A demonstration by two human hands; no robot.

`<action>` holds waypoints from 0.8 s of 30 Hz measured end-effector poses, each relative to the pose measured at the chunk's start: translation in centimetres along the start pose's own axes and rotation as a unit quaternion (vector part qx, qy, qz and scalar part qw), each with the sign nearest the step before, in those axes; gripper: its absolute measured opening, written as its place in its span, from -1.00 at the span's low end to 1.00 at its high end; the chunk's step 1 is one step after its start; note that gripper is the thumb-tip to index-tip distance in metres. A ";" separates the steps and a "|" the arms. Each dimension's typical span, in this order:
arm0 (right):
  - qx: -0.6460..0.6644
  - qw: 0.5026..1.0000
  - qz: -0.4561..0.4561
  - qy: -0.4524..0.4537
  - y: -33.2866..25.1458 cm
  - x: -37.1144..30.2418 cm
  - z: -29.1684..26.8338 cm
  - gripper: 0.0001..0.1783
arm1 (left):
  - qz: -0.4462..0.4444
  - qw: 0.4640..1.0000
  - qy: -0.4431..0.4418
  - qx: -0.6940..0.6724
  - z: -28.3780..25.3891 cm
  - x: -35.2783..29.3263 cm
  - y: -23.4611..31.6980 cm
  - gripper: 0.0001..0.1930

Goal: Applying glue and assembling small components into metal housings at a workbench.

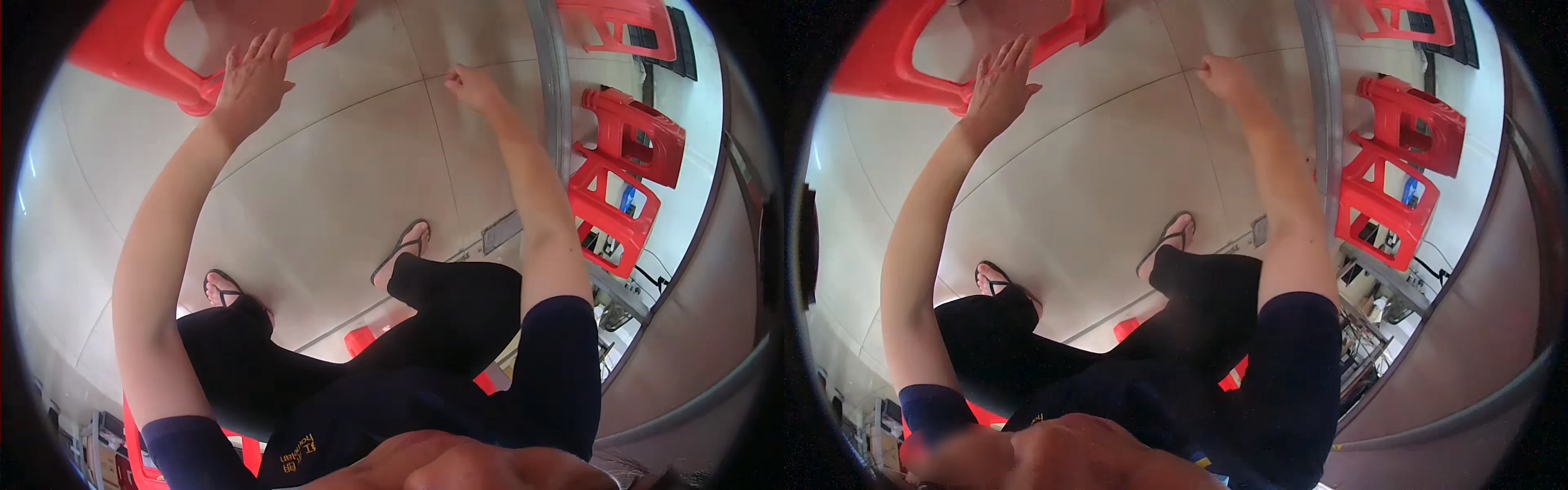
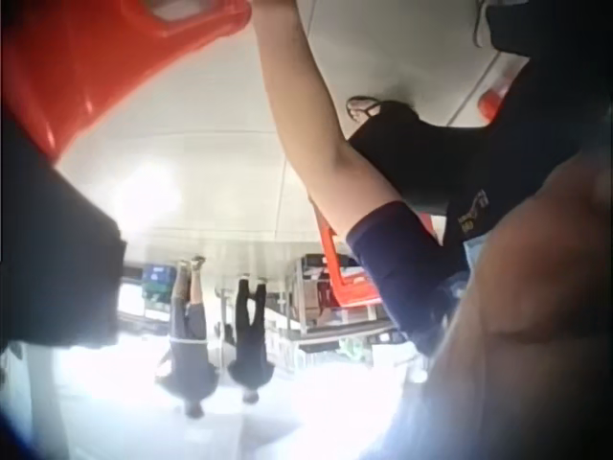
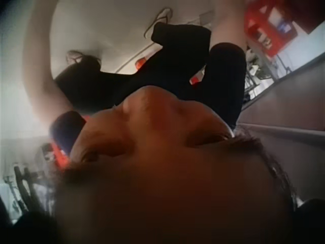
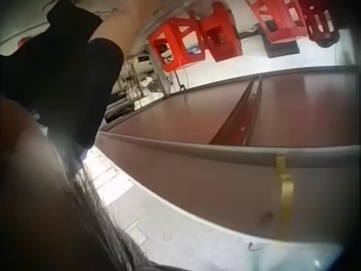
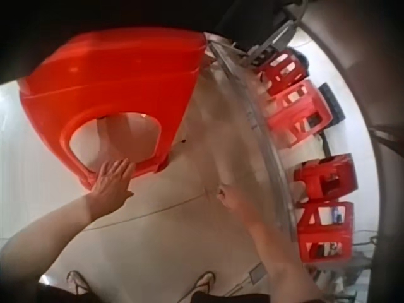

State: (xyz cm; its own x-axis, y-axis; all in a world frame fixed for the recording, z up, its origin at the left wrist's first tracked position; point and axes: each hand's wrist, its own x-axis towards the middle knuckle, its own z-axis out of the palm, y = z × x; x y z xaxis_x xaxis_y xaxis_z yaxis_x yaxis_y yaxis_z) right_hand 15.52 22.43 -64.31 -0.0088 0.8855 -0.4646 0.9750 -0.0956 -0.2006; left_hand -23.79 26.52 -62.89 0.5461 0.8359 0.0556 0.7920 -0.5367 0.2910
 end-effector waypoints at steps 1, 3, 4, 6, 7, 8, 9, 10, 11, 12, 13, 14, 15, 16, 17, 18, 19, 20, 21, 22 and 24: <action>0.005 1.000 -0.013 0.004 -0.6 1.3 0.2 -0.79 | -0.010 0.999 0.002 0.052 0.9 0.2 0.1 -0.46; 0.006 0.999 -0.030 0.009 -1.2 3.7 0.9 -0.79 | -0.027 0.997 -0.029 0.059 1.7 0.9 0.3 -0.45; -0.021 0.999 -0.034 -0.007 -1.5 5.1 1.5 -0.75 | -0.041 0.996 -0.036 0.073 2.2 1.1 0.4 -0.43; -0.050 0.997 -0.045 -0.022 -2.3 7.6 2.0 -0.71 | -0.062 0.993 -0.040 0.088 2.7 1.2 0.7 -0.42; -0.037 0.998 -0.053 -0.008 -2.7 8.8 2.3 -0.70 | -0.072 0.992 -0.040 0.095 2.8 1.2 1.0 -0.39; -0.022 0.998 -0.060 0.006 -3.1 9.9 2.4 -0.69 | -0.083 0.990 -0.040 0.102 2.7 1.1 1.3 -0.37; -0.024 0.997 -0.066 0.005 -3.5 11.0 2.8 -0.69 | -0.089 0.990 -0.039 0.104 2.7 1.0 1.5 -0.37; -0.015 0.997 -0.072 0.031 -3.3 12.2 3.5 -0.69 | -0.096 0.988 -0.046 0.108 2.7 0.8 1.8 -0.33; -0.007 0.995 -0.078 0.057 -3.3 13.3 3.9 -0.68 | -0.103 0.987 -0.053 0.111 2.8 0.8 2.1 -0.29; -0.011 0.995 -0.081 0.056 -3.3 14.5 4.2 -0.68 | -0.107 0.987 -0.051 0.109 2.8 0.8 2.4 -0.29; -0.003 0.996 -0.071 0.057 -3.7 15.6 4.6 -0.67 | -0.120 0.985 -0.066 0.103 2.7 0.7 2.5 -0.26; 0.007 0.996 -0.064 0.056 -4.3 16.5 5.0 -0.65 | -0.135 0.982 -0.084 0.099 2.6 0.5 2.5 -0.24; 0.006 0.996 -0.069 0.053 -4.7 17.1 5.2 -0.65 | -0.141 0.981 -0.085 0.099 2.5 0.4 2.6 -0.24; -0.013 0.995 -0.074 0.071 -5.0 18.0 5.1 -0.62 | -0.136 0.983 -0.085 0.092 2.3 0.5 2.5 -0.23; -0.032 0.992 -0.078 0.089 -5.2 18.7 5.1 -0.59 | -0.131 0.984 -0.084 0.086 2.2 0.5 2.4 -0.22; -0.033 0.992 -0.081 0.091 -5.4 19.2 5.1 -0.59 | -0.133 0.984 -0.082 0.087 2.1 0.5 2.3 -0.22; -0.009 0.986 -0.106 0.128 -5.6 19.7 5.4 -0.54 | -0.125 0.985 -0.083 0.082 2.0 0.5 2.1 -0.21; 0.017 0.978 -0.131 0.164 -5.9 20.3 5.8 -0.50 | -0.117 0.986 -0.085 0.077 1.9 0.4 2.0 -0.20; 0.020 0.977 -0.134 0.166 -6.1 21.0 6.0 -0.50 | -0.119 0.986 -0.085 0.081 1.9 0.4 2.0 -0.20; -0.002 0.979 -0.119 0.163 -5.9 21.8 6.1 -0.45 | -0.119 0.987 -0.081 0.071 1.9 0.7 2.2 -0.20; -0.020 0.981 -0.103 0.164 -5.9 23.7 6.2 -0.40 | -0.116 0.988 -0.075 0.064 1.5 1.0 2.2 -0.20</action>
State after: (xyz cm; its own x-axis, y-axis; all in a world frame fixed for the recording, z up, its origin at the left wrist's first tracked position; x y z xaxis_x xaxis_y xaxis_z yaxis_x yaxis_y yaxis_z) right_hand 8.20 41.18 -79.52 -0.1407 0.9835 -0.1135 0.9682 0.1127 -0.2235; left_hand -21.11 25.98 -63.60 0.3728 0.9166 -0.1443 0.9234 -0.3512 0.1551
